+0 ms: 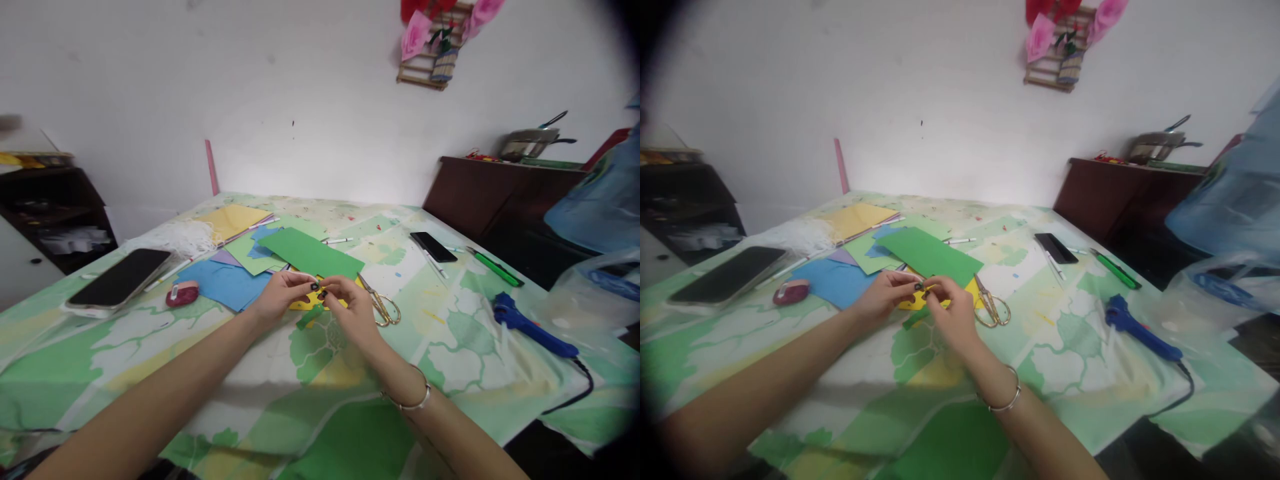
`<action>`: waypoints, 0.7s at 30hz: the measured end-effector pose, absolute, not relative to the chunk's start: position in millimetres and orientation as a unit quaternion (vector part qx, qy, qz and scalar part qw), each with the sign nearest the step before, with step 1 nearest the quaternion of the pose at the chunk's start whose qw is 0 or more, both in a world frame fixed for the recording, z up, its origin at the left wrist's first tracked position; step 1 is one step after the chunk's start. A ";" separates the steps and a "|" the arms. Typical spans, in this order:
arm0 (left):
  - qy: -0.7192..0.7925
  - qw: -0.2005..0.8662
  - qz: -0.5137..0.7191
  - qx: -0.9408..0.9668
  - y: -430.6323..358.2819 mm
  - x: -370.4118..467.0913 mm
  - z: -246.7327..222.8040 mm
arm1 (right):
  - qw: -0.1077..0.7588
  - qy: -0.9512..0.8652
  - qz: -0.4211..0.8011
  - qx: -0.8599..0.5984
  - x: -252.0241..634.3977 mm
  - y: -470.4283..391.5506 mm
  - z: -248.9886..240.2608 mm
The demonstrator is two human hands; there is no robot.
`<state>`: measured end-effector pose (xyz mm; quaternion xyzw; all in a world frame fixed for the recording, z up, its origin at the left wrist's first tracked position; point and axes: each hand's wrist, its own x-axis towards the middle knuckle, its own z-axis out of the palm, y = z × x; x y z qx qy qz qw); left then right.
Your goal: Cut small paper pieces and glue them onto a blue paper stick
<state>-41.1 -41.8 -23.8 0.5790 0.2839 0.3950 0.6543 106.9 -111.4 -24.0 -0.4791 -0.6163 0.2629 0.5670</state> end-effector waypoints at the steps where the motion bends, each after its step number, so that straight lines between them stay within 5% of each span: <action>1: 0.283 0.656 0.395 0.578 -41.8 -41.1 -23.6 | 0.569 -0.614 0.269 -0.477 107.1 -110.9 -24.7; 21: 0.270 0.664 0.379 0.585 -36.5 -42.8 -30.3 | 0.562 -0.615 0.313 -0.457 110.6 -108.8 -26.7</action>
